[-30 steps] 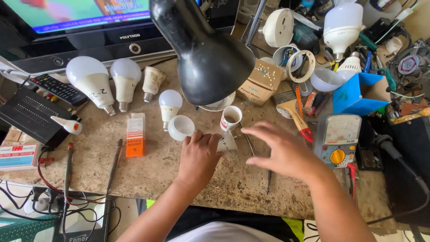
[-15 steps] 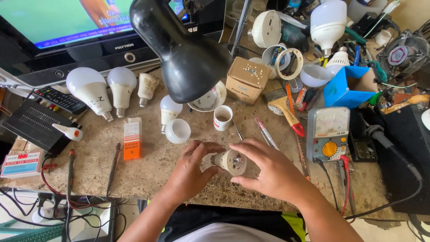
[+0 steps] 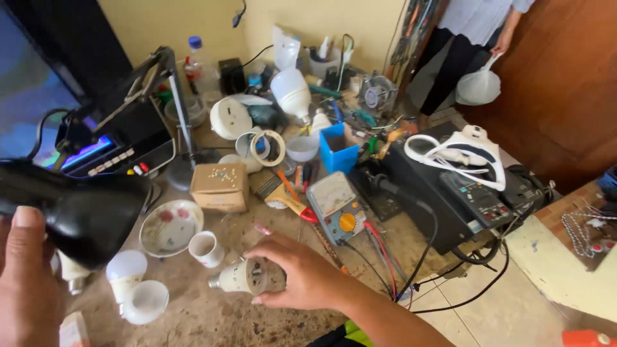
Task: Inspecting and testing a series of LED light bulbs using a desk lamp and other diagnostic tools on a workbench.
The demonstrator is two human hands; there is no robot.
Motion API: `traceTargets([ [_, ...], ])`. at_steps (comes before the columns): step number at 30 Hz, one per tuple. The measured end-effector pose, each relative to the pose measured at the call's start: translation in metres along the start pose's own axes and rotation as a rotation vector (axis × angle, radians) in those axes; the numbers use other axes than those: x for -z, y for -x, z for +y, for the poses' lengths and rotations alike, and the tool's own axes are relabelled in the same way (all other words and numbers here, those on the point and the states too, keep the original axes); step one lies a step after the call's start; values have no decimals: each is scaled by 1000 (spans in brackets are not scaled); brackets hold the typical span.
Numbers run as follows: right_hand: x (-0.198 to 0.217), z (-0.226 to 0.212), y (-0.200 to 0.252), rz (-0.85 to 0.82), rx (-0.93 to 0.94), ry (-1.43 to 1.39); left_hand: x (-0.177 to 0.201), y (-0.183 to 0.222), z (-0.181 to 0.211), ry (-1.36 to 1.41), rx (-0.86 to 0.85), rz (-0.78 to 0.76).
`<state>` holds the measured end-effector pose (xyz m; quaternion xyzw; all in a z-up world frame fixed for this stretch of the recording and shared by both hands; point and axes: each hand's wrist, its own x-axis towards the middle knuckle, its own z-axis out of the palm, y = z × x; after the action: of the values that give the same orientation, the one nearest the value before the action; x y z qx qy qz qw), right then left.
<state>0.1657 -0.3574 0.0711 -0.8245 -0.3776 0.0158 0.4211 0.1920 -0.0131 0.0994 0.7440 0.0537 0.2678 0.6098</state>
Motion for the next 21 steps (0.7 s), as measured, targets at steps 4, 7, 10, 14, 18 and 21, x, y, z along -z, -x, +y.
traceTargets([
  [4,9,-2,9,-5,-43,-46,-32,-9,32,-35,96,122],
  [7,11,3,12,33,-21,-35,-45,-7,50,106,310,36],
  [10,13,4,10,38,-11,-45,-39,-19,35,-179,566,230],
  [14,0,2,-13,278,140,9,-35,-39,39,325,452,410],
  [18,-21,-13,-51,538,291,-126,-38,-36,73,741,633,414],
  [21,-39,-29,-90,730,347,-121,-40,-21,83,760,496,407],
])
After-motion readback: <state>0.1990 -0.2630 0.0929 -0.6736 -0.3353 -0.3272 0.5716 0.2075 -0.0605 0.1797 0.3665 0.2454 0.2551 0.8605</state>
